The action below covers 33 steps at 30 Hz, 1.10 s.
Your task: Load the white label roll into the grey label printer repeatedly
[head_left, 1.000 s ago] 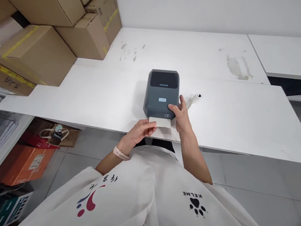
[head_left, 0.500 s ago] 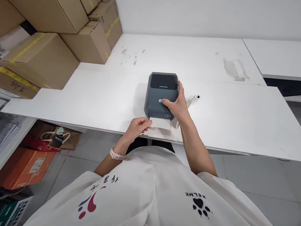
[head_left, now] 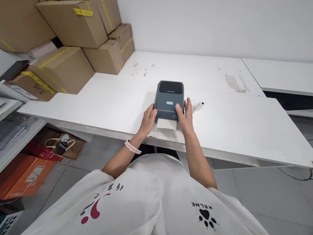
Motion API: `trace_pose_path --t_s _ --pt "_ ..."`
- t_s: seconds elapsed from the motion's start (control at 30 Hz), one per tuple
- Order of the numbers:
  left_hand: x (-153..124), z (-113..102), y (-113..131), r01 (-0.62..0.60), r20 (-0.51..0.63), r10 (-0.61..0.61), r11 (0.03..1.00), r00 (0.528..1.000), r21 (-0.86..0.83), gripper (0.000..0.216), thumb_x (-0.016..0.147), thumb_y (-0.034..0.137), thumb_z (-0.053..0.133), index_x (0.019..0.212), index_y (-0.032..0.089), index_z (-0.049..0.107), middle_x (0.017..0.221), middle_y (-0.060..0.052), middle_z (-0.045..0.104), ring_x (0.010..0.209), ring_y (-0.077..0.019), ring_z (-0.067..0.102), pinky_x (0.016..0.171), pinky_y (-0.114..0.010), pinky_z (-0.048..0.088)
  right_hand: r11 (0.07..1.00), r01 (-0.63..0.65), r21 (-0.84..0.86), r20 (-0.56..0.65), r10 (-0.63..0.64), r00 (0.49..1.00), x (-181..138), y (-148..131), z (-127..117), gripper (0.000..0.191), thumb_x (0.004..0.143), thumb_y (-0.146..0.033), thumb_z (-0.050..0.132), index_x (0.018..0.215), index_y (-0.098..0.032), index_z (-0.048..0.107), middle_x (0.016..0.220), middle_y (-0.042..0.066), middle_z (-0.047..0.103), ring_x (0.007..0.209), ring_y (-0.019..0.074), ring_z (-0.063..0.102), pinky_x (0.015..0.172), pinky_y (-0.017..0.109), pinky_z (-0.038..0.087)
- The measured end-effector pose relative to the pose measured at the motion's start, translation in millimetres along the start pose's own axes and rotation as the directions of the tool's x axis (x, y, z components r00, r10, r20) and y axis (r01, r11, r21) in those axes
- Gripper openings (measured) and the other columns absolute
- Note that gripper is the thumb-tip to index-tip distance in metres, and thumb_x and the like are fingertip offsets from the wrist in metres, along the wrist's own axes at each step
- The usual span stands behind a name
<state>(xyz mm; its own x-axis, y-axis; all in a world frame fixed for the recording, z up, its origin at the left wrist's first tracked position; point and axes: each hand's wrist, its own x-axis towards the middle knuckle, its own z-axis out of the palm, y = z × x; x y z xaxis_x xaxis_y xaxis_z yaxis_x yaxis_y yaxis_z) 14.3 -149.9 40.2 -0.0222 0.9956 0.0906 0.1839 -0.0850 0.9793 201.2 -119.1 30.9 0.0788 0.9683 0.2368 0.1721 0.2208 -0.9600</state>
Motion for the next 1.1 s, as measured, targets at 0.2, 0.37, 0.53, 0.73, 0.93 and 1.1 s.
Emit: trace_pose_path --t_s 0.2,0.37,0.53,0.73,0.93,1.1 --pt "-9.4 3.5 -2.0 0.004 -0.02 -0.004 1.0 1.0 0.014 0.079 0.097 0.07 0.037 0.161 0.023 0.031 0.174 -0.008 0.021 0.163 -0.0225 0.015 0.133 -0.041 0.014 0.987 -0.097 0.125 -0.093 0.109 0.99 -32.2 -10.6 0.1 0.098 0.085 -0.083 0.049 0.162 -0.025 0.027 0.171 0.014 0.027 0.159 0.0251 0.027 0.13 0.05 0.02" --pt "17.7 -0.2 20.6 -0.065 -0.048 0.058 0.986 0.997 -0.156 0.073 0.097 0.07 0.036 0.156 0.028 0.042 0.172 0.0 0.03 0.161 -0.0207 0.021 0.131 -0.036 0.022 0.995 -0.012 0.096 -0.078 0.019 0.997 -2.5 -28.8 -9.9 0.085 0.092 -0.08 0.04 0.161 -0.032 0.03 0.171 0.006 0.03 0.159 0.0232 0.027 0.13 0.048 0.023" --pt "82.6 -10.7 55.6 -0.211 -0.048 0.207 0.97 0.977 -0.117 0.064 0.093 0.055 0.057 0.15 0.025 0.05 0.161 -0.006 0.048 0.152 -0.0258 0.041 0.125 -0.04 0.033 0.989 0.145 -0.039 -0.08 -0.147 0.986 77.8 -52.4 -16.8 0.093 0.086 -0.088 0.038 0.162 -0.038 0.023 0.172 0.0 0.024 0.162 0.0269 0.017 0.131 0.055 0.014" --pt "113.5 -13.7 41.6 0.122 -0.045 -0.117 0.8 0.992 0.587 0.061 0.083 0.037 0.062 0.141 0.02 0.056 0.121 -0.015 0.074 0.125 -0.0362 0.064 0.107 -0.049 0.046 0.973 0.1 -0.208 -0.043 -0.111 0.993 165.9 -65.8 -12.5 0.11 0.077 -0.093 0.045 0.164 -0.03 0.018 0.171 0.01 0.026 0.16 0.0379 0.013 0.126 0.068 -0.001" --pt "119.7 -11.9 27.1 0.113 0.067 -0.214 0.724 0.974 0.68 0.061 0.076 0.035 0.064 0.135 0.019 0.058 0.121 -0.016 0.074 0.119 -0.0364 0.066 0.092 -0.043 0.05 0.749 0.407 -0.523 0.063 -0.443 0.894 161.9 -79.8 -10.3 0.074 0.085 -0.062 0.064 0.147 -0.027 0.048 0.156 0.011 0.051 0.15 0.0389 0.035 0.124 0.063 0.023" --pt "128.8 -9.1 24.9 0.115 0.08 -0.229 0.725 0.97 0.679 0.056 0.073 0.025 0.063 0.13 0.019 0.061 0.115 -0.014 0.075 0.115 -0.0335 0.067 0.087 -0.038 0.048 0.522 0.471 -0.711 0.59 0.079 0.803 144.2 -65.4 13.1 0.056 0.082 -0.041 0.074 0.134 -0.024 0.06 0.133 0.012 0.07 0.126 0.037 0.063 0.105 0.052 0.049"
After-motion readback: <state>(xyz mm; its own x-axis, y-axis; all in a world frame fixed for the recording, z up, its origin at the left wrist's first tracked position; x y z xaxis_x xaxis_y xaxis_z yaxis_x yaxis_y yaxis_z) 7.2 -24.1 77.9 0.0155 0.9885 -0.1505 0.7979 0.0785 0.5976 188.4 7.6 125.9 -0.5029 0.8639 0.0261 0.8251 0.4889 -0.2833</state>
